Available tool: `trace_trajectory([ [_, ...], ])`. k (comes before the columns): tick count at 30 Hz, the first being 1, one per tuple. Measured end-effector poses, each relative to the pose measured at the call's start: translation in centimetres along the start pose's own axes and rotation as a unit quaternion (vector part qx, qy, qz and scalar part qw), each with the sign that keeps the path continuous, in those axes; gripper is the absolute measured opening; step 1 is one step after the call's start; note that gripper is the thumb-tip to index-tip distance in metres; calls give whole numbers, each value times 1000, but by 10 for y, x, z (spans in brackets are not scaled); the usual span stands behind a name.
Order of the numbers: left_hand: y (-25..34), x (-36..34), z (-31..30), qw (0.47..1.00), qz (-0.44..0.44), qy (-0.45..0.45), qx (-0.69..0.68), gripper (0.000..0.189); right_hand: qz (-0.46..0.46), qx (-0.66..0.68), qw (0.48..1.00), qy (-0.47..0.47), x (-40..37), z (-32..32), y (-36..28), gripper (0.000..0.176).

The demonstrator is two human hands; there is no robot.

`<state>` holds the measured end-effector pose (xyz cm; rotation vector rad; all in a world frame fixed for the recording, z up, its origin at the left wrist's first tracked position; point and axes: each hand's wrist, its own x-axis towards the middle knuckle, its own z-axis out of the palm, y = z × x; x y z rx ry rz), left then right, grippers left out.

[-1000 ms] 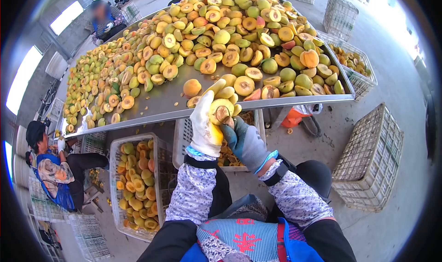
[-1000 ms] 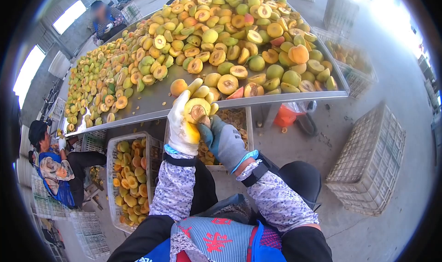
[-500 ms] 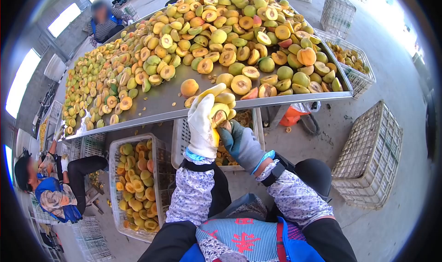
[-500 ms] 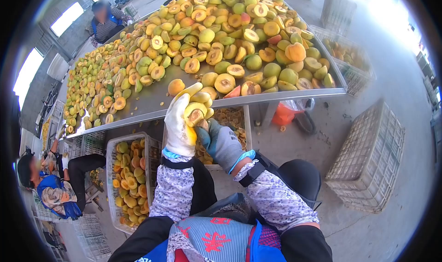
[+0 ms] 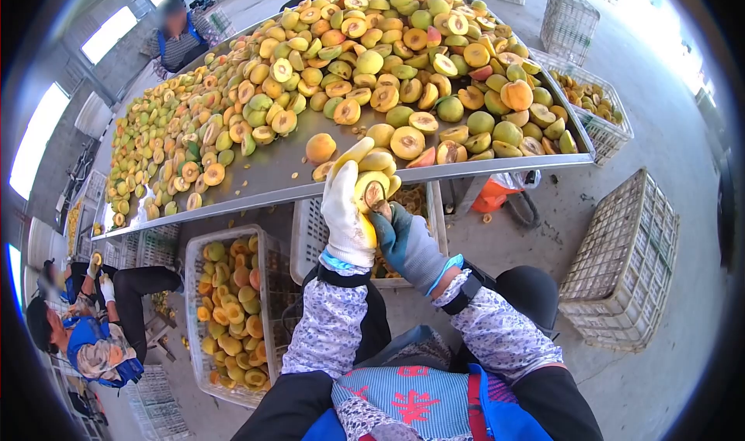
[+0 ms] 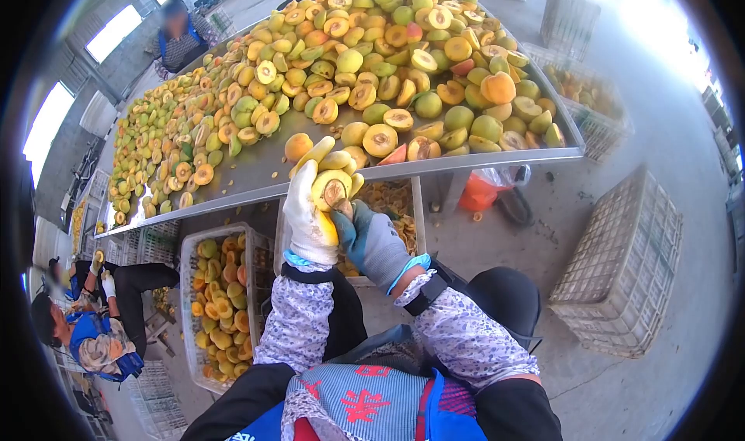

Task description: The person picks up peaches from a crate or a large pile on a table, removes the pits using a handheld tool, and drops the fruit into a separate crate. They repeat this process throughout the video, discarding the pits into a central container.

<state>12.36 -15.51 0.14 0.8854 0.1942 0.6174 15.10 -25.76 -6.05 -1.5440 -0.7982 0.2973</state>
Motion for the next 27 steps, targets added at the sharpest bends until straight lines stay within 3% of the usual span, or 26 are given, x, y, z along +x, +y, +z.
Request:
trace_trajectory([
  [8, 7, -4, 3, 997, -3, 22, 72, 38, 22, -17, 999, -44, 0, -6, 2, 33],
  [10, 7, -5, 4, 993, -14, 34, 111, 42, 32, 87, 995, -22, -3, 7, 2, 35],
  [14, 2, -9, 9, 987, 62, 25, 148, 42, 86, 230, 968, -41, -3, 10, -13, 40],
  [16, 2, -8, 10, 989, 60, 12, 136, 42, 99, 206, 973, -43, -2, 7, -17, 42],
  [20, 10, -6, 5, 988, -24, -1, 150, 40, 133, 169, 974, -77, -6, -3, -22, 47],
  [23, 26, 6, 0, 968, -109, -27, 222, 38, 204, 119, 959, -154, -6, -16, -25, 50],
  [26, 27, 9, -12, 950, -114, -87, 277, 39, 161, 62, 973, -150, -9, -11, -3, 51],
  [27, 28, 8, -8, 953, -116, -79, 269, 41, 211, 83, 962, -152, -10, -13, -18, 55],
])
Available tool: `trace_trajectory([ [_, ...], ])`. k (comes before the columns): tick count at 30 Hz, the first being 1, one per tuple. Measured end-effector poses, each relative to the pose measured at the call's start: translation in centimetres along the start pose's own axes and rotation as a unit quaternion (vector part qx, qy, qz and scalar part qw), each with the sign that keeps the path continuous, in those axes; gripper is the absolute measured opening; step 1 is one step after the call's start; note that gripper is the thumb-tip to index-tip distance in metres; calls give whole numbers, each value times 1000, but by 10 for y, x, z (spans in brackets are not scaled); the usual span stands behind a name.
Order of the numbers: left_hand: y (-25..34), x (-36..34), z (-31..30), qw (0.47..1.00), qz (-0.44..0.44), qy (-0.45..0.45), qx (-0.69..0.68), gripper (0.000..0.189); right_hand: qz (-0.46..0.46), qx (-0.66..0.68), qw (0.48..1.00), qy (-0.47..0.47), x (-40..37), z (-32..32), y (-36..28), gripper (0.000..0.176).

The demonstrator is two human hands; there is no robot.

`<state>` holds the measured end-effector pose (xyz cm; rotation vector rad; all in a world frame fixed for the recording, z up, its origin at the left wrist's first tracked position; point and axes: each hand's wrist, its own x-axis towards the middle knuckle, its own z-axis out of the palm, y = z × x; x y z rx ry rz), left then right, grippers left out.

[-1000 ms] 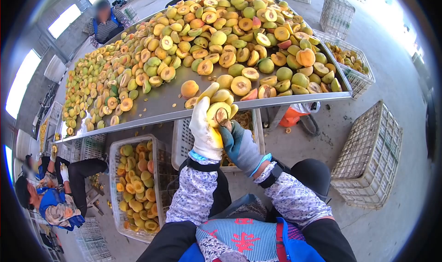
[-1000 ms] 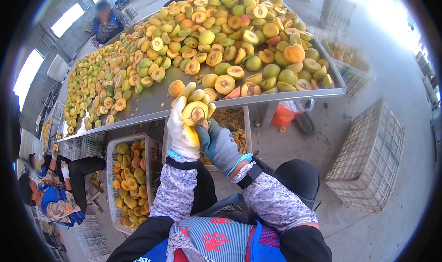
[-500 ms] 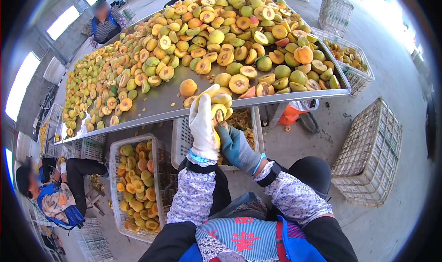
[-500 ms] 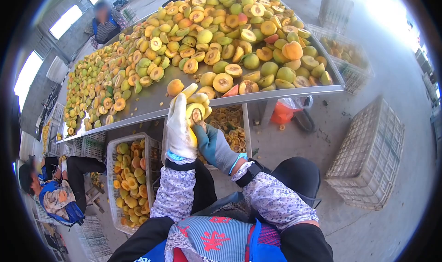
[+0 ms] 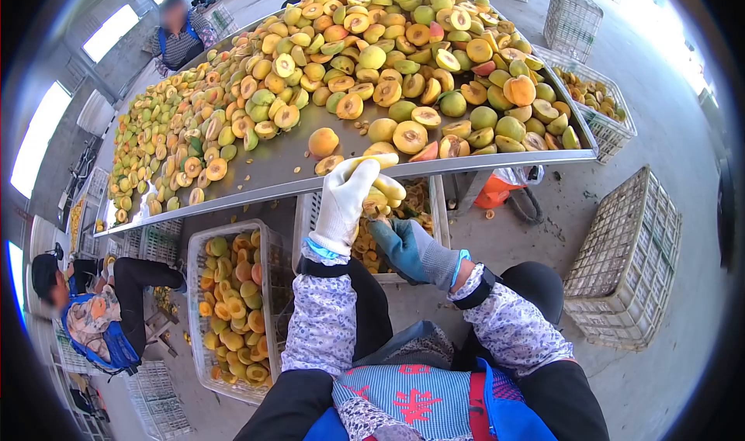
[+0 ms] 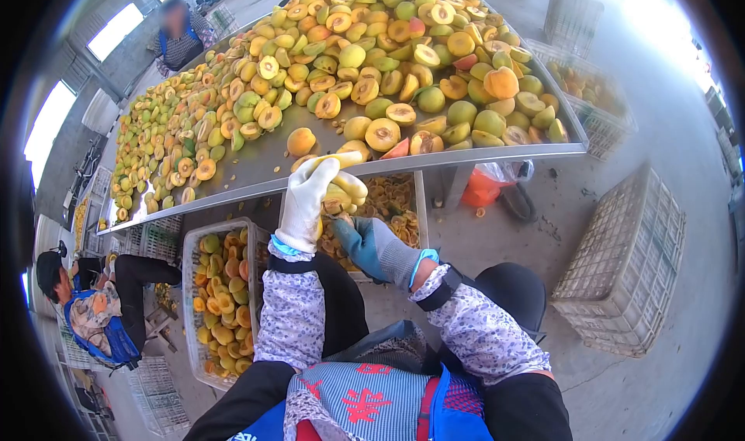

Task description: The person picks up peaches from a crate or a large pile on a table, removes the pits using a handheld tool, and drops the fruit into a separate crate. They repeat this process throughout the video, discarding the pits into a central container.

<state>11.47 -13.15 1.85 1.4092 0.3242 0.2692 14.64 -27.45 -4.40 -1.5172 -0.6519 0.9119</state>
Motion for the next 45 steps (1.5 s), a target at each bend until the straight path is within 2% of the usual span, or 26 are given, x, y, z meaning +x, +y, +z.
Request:
trace_trajectory([
  [3, -6, 1, 4, 980, 68, -14, -189, 39, 144, 163, 970, -107, -15, -5, -45, 61],
  [6, -9, 7, 1, 980, 55, -27, -187, 42, 176, 283, 918, -215, -5, -16, -35, 63],
  [7, -9, 9, 1, 982, 46, -38, -179, 43, 167, 258, 931, -196, -9, -18, -32, 61],
  [9, -3, 12, -1, 994, 55, -75, -49, 37, 125, 195, 957, -175, -10, -15, -32, 58],
  [10, -9, 14, -2, 995, 34, -88, -35, 31, 66, 86, 986, -126, -10, -12, -36, 57],
  [11, -12, 14, -5, 994, 21, -98, -42, 29, 71, 92, 986, -117, -6, -12, -27, 56],
  [12, -23, 19, -8, 993, 94, -73, 14, 32, 77, 98, 986, -107, -1, -11, -17, 55],
  [14, -24, 24, -13, 989, 12, -111, -97, 35, 205, 170, 947, -178, -6, -20, -30, 56],
  [15, -17, 18, -10, 979, 11, -123, -165, 40, 176, 254, 923, -229, -5, -20, -22, 55],
  [17, -11, 12, -7, 947, 20, -148, -284, 45, 183, 308, 897, -260, -7, -15, -33, 55],
  [19, -22, 26, -10, 943, 54, -159, -287, 47, 169, 291, 912, -236, 3, -15, -26, 53],
  [20, -33, 29, -11, 939, 45, -131, -314, 46, 170, 282, 918, -222, 3, -15, -21, 52],
  [21, -32, 27, -8, 929, 52, -117, -348, 46, 154, 227, 942, -192, -1, -14, -23, 53],
  [23, -23, 18, -6, 924, 30, -21, -381, 42, 106, 113, 978, -141, -3, -8, -36, 53],
  [24, -23, 19, -11, 917, 48, -16, -395, 42, 105, 68, 984, -125, -2, -11, -35, 50],
  [27, -20, 26, -28, 899, 89, 32, -428, 44, -63, -44, 997, 3, 21, -13, 31, 46],
  [28, -15, 24, -34, 889, 92, 43, -446, 43, -34, -66, 996, 50, 27, -14, 38, 38],
  [30, -12, 12, -51, 902, 114, 114, -401, 44, -107, -288, 944, 119, 25, -22, 38, 35],
  [31, -11, 8, -64, 900, 138, 128, -394, 43, -143, -391, 896, 154, 23, -24, 32, 33],
  [32, -9, -2, -76, 905, 134, 157, -372, 43, -110, -392, 901, 150, 24, -25, 29, 30],
  [36, -16, -64, -143, 919, 86, 298, -243, 39, -148, -393, 890, 180, 27, -22, 30, 34],
  [39, -38, -118, -202, 882, 53, 450, -131, 35, -143, -405, 889, 160, 30, -22, 41, 35],
  [40, -73, -137, -244, 856, 20, 517, 0, 36, -101, -364, 918, 116, 29, -21, 39, 37],
  [41, -99, -154, -277, 810, -17, 571, 131, 36, -134, -363, 917, 99, 27, -17, 36, 37],
  [43, -80, -183, -253, 636, -79, 587, 494, 40, -172, -365, 912, 65, 19, -11, 32, 37],
  [45, -79, -178, -247, 567, 49, 599, 563, 37, -183, -356, 914, 59, 16, -7, 30, 35],
])
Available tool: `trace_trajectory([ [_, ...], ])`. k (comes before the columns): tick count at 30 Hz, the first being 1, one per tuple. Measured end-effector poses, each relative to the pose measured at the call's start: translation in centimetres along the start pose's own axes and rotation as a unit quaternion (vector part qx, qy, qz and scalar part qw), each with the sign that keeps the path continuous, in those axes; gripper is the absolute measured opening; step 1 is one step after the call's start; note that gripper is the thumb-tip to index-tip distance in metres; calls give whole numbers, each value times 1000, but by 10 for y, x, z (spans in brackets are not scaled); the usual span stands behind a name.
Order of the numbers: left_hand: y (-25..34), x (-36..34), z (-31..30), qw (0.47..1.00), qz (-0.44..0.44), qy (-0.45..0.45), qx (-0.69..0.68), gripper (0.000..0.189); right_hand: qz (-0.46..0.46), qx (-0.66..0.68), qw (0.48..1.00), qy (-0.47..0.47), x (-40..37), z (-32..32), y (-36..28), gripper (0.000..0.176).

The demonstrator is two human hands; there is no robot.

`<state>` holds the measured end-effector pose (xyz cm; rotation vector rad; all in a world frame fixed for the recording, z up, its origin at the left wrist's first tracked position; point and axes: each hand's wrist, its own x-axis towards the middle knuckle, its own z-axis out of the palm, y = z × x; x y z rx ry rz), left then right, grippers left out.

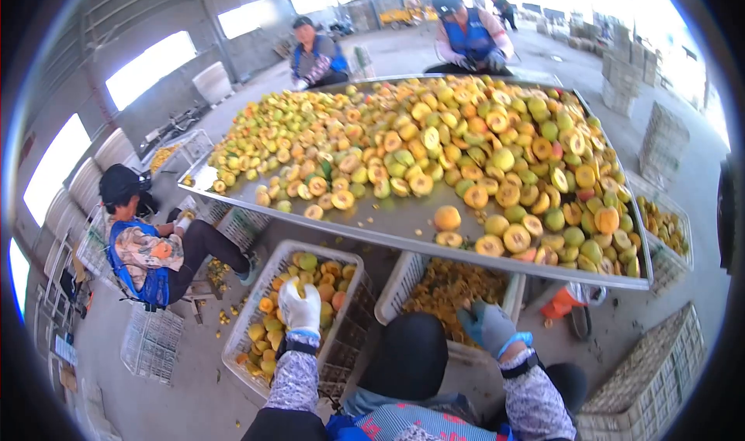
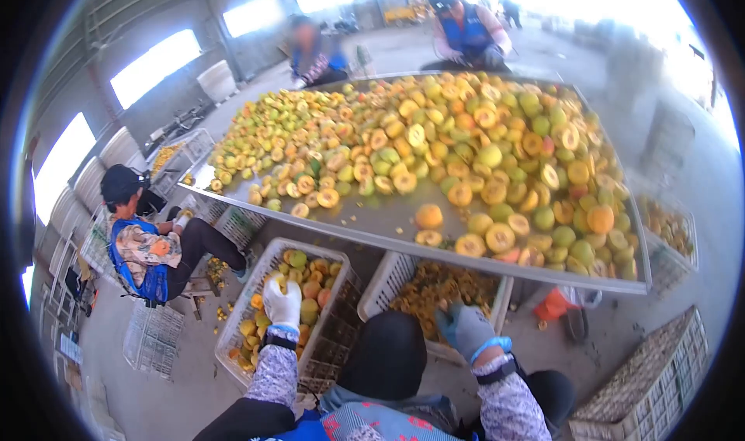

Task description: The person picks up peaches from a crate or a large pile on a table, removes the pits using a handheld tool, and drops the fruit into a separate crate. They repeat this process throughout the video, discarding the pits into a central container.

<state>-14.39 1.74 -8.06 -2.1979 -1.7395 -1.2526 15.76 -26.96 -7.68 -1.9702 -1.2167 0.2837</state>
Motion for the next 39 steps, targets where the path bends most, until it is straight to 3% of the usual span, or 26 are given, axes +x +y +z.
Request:
trace_trajectory([
  [4, 105, 12, 16, 945, 98, -13, -312, 28, 61, -10, 998, -31, 1, -15, -20, 35],
  [6, 169, 22, 23, 911, 158, -84, -373, 26, 79, -11, 996, -46, -3, -20, -18, 35],
  [8, 235, 31, 21, 886, 204, -166, -382, 27, 66, -10, 996, -58, 1, -18, -13, 36],
  [9, 262, 36, 28, 886, 205, -216, -355, 37, 68, -9, 995, -69, 2, -22, -17, 37],
  [10, 280, 41, 38, 881, 206, -284, -317, 54, 20, 2, 1000, -21, 1, -15, -11, 34],
  [11, 301, 45, 33, 881, 182, -361, -247, 66, 25, 14, 999, -31, 3, -18, -15, 33],
  [12, 317, 48, 42, 875, 176, -418, -170, 64, 20, 16, 999, -33, 4, -20, -17, 31],
  [14, 321, 38, 80, 858, 255, -445, -17, 56, 30, 10, 999, -44, 4, -25, -24, 31],
  [17, 324, 43, 102, 852, 266, -450, -4, 52, 10, 10, 1000, -5, 8, -31, -33, 24],
  [19, 312, 51, 97, 863, 233, -433, -119, 50, -48, 76, 991, 98, 16, -40, -49, 20],
  [20, 311, 54, 76, 871, 157, -428, -185, 49, -66, 102, 981, 151, 18, -46, -54, 19],
  [21, 303, 56, 73, 830, 94, -443, -325, 45, -54, 139, 975, 164, 19, -47, -49, 18],
  [22, 304, 57, 62, 753, -16, -490, -439, 44, -39, 174, 967, 183, 21, -46, -42, 17],
  [24, 303, 43, 37, 582, -111, -484, -643, 47, -29, 175, 960, 218, 23, -47, -43, 17],
  [26, 303, 23, 34, 401, -89, -501, -761, 53, -9, 215, 957, 192, 22, -52, -47, 17],
  [27, 309, 11, 21, 367, -93, -503, -777, 56, -17, 235, 952, 197, 23, -55, -52, 18],
  [28, 315, 1, 14, 280, -124, -507, -806, 49, -15, 240, 950, 200, 25, -52, -49, 20],
  [30, 327, -23, 18, 346, -36, -470, -811, 46, 1, 238, 951, 198, 26, -60, -52, 22],
  [32, 332, -40, 16, 525, 73, -421, -737, 44, -1, 196, 957, 212, 27, -58, -44, 24],
  [34, 338, -48, 12, 524, 33, -422, -739, 44, -9, 201, 956, 215, 29, -56, -40, 24],
  [36, 342, -55, 4, 337, -163, -468, -801, 44, 3, 186, 963, 195, 27, -55, -37, 23],
  [37, 344, -56, 5, 343, -193, -466, -792, 45, 1, 154, 972, 179, 26, -58, -38, 23],
  [39, 343, -57, 8, 363, -173, -460, -792, 45, 4, 175, 966, 188, 25, -54, -36, 24],
])
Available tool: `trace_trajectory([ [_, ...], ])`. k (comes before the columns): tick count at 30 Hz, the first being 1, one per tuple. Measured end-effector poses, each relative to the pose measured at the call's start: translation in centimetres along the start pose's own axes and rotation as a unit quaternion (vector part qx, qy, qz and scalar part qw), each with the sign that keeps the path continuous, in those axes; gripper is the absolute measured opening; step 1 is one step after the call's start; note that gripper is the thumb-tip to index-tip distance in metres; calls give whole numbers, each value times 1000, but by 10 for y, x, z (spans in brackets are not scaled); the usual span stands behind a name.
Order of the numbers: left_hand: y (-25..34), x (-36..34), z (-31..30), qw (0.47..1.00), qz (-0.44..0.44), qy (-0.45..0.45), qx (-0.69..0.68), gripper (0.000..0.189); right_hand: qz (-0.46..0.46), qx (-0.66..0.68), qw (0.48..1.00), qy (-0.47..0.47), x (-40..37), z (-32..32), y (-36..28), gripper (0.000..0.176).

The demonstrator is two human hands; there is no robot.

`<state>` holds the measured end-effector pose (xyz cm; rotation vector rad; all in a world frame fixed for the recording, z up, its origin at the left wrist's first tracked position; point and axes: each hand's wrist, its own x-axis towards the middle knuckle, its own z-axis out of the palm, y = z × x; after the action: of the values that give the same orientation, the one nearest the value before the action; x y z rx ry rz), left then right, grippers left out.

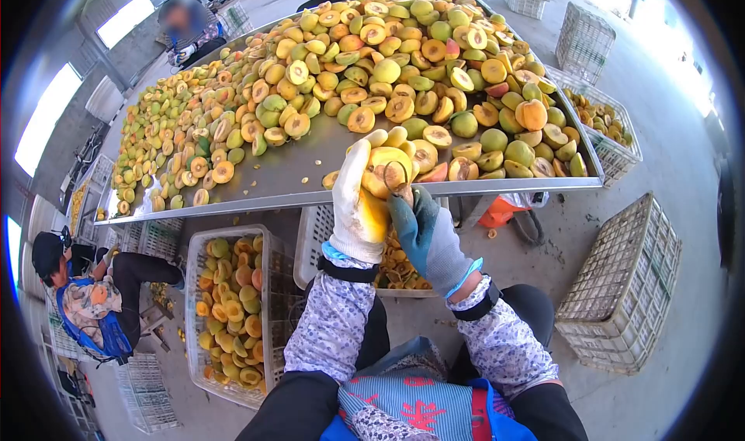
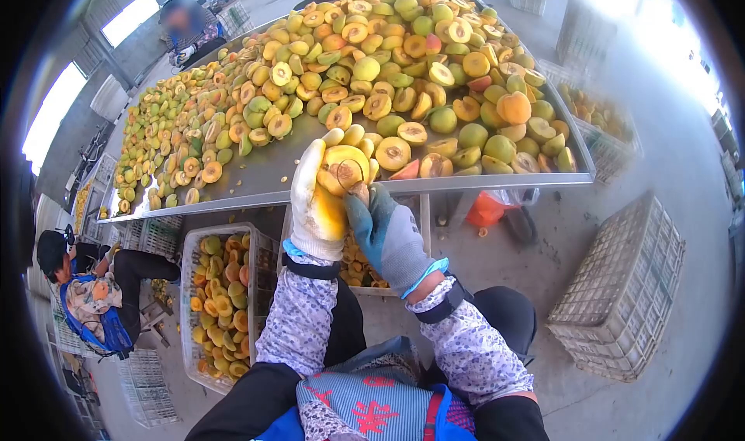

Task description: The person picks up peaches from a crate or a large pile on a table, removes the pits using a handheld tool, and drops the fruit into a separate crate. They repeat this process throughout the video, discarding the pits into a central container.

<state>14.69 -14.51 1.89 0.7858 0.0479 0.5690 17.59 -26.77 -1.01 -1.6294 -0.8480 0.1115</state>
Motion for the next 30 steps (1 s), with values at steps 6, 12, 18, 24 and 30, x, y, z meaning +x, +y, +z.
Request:
trace_trajectory([
  [6, 1, 0, -10, 999, -29, -42, 0, 48, 33, 6, 999, 10, 0, 6, 10, 26],
  [12, -3, 2, -14, 983, 13, -46, 177, 55, 3, 5, 1000, 7, -1, 4, 4, 24],
  [18, -8, 3, -21, 964, 74, -48, 249, 60, 24, 23, 999, -21, -2, 5, 4, 26],
  [24, -5, -8, -6, 989, 47, 27, 138, 60, 52, -48, 996, -59, -10, 4, 4, 26],
  [30, -6, -11, -3, 981, 42, 70, 175, 61, 66, 70, 994, -52, -16, 15, 20, 33],
])
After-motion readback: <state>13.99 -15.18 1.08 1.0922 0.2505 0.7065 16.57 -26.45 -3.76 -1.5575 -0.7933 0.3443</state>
